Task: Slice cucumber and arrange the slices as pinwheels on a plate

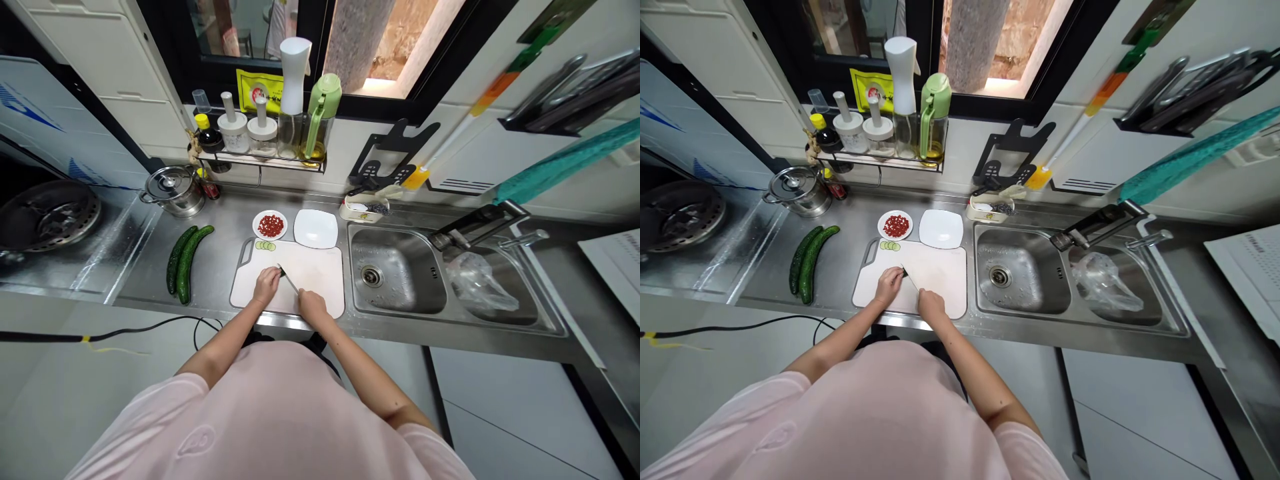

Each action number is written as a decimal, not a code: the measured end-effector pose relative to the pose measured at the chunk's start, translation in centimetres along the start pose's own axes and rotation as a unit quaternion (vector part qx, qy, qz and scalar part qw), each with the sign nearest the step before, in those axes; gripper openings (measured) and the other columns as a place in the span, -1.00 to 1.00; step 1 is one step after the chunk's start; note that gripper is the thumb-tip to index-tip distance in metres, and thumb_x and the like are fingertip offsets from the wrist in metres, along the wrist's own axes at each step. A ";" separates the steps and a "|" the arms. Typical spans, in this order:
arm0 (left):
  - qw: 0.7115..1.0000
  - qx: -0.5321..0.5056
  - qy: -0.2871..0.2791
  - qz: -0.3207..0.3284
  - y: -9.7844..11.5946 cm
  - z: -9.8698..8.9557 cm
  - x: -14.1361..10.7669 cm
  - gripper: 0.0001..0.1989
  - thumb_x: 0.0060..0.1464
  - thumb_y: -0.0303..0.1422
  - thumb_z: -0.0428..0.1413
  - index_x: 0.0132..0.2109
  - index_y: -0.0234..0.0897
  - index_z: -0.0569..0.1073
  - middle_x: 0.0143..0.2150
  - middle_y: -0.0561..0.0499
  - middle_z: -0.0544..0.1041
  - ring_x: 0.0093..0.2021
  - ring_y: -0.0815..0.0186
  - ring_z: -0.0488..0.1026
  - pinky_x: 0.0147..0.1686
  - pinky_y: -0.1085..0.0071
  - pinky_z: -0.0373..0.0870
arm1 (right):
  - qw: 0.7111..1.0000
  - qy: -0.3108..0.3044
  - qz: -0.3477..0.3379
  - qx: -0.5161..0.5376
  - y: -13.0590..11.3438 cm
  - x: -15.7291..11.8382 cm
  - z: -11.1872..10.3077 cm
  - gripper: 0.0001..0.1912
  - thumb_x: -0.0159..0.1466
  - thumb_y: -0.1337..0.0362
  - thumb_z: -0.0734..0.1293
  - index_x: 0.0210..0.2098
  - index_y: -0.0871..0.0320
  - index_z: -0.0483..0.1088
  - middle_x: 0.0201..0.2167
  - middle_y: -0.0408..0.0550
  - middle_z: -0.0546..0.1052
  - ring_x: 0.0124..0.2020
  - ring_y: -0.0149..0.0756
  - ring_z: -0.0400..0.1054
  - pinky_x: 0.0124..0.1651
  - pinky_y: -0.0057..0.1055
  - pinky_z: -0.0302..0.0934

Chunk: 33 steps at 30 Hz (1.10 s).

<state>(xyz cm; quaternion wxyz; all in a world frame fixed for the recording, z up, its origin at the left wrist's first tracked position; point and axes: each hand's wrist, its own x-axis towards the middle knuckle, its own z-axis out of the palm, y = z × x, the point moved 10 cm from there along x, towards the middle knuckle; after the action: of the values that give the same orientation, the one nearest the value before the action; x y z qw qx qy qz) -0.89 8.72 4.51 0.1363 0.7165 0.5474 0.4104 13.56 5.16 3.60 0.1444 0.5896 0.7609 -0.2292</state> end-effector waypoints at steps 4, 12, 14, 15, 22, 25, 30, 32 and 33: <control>1.000 0.002 0.001 0.001 0.0 0.0 0.0 -0.80 0.20 -0.40 -0.07 -0.15 -0.24 0.44 -0.18 -0.09 0.49 -0.11 0.26 0.41 -0.09 0.24 0.38 | 1.000 0.001 -0.003 0.001 -0.4 0.6 -0.4 -0.74 0.31 0.41 0.07 -0.11 0.22 0.32 -0.23 0.12 0.51 -0.17 -0.19 0.41 -0.19 -0.36 0.18; 1.000 0.003 0.006 0.002 -0.2 0.0 0.0 -0.81 0.19 -0.41 -0.06 -0.16 -0.24 0.44 -0.19 -0.08 0.49 -0.11 0.26 0.42 -0.09 0.25 0.38 | 1.000 0.021 -0.006 0.006 -1.4 2.1 -1.4 -0.73 0.29 0.45 0.06 -0.13 0.22 0.32 -0.23 0.10 0.51 -0.17 -0.23 0.41 -0.19 -0.40 0.19; 1.000 0.002 0.004 0.001 -0.2 0.0 0.0 -0.81 0.19 -0.40 -0.06 -0.16 -0.24 0.44 -0.19 -0.08 0.50 -0.11 0.26 0.42 -0.09 0.25 0.38 | 1.000 0.021 -0.007 0.007 -1.6 2.3 -1.6 -0.73 0.29 0.45 0.06 -0.12 0.21 0.31 -0.22 0.11 0.51 -0.16 -0.23 0.41 -0.19 -0.39 0.19; 1.000 0.002 0.004 0.000 -0.2 0.0 0.0 -0.81 0.19 -0.40 -0.06 -0.16 -0.24 0.44 -0.18 -0.08 0.49 -0.11 0.26 0.42 -0.09 0.24 0.38 | 1.000 0.019 -0.007 0.007 -1.7 2.4 -1.7 -0.73 0.29 0.45 0.06 -0.12 0.21 0.31 -0.22 0.11 0.51 -0.16 -0.22 0.41 -0.19 -0.39 0.19; 1.000 -0.005 0.008 0.001 0.0 0.0 0.0 -0.80 0.20 -0.39 -0.06 -0.15 -0.24 0.45 -0.19 -0.09 0.49 -0.13 0.25 0.41 -0.10 0.22 0.38 | 1.000 0.019 -0.001 0.004 -1.5 2.0 -1.5 -0.74 0.28 0.46 0.08 -0.13 0.22 0.32 -0.23 0.12 0.51 -0.17 -0.21 0.42 -0.21 -0.38 0.20; 1.000 -0.006 0.008 -0.001 -0.1 0.1 0.0 -0.81 0.19 -0.39 -0.06 -0.15 -0.24 0.44 -0.18 -0.09 0.49 -0.12 0.25 0.41 -0.09 0.23 0.38 | 1.000 0.023 0.001 0.007 -0.8 1.3 -1.0 -0.74 0.28 0.44 0.08 -0.14 0.22 0.33 -0.26 0.11 0.52 -0.18 -0.20 0.42 -0.21 -0.38 0.19; 1.000 -0.002 0.008 -0.002 -0.2 0.1 -0.1 -0.81 0.19 -0.40 -0.06 -0.14 -0.24 0.44 -0.18 -0.09 0.49 -0.12 0.26 0.41 -0.10 0.24 0.39 | 1.000 0.019 0.006 0.006 0.2 0.1 0.1 -0.74 0.27 0.44 0.08 -0.14 0.22 0.33 -0.27 0.12 0.51 -0.19 -0.17 0.42 -0.22 -0.35 0.19; 1.000 0.000 0.010 -0.002 -0.2 0.1 -0.1 -0.81 0.19 -0.41 -0.05 -0.15 -0.23 0.44 -0.18 -0.08 0.49 -0.11 0.26 0.42 -0.10 0.24 0.38 | 1.000 0.017 0.006 0.004 0.3 -0.2 0.2 -0.75 0.27 0.43 0.09 -0.15 0.22 0.33 -0.28 0.12 0.52 -0.20 -0.15 0.43 -0.23 -0.34 0.19; 1.000 0.000 0.010 -0.002 -0.2 0.1 -0.1 -0.81 0.19 -0.41 -0.05 -0.15 -0.23 0.44 -0.18 -0.08 0.49 -0.11 0.26 0.42 -0.10 0.25 0.39 | 1.000 0.017 0.006 0.003 0.3 -0.2 0.2 -0.75 0.26 0.43 0.09 -0.15 0.22 0.33 -0.28 0.12 0.52 -0.20 -0.15 0.43 -0.23 -0.34 0.19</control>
<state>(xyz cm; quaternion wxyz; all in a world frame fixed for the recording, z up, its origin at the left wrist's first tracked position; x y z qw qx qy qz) -0.91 8.71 4.28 0.1316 0.7108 0.5506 0.4175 13.91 4.95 3.49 0.1310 0.5985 0.7589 -0.2209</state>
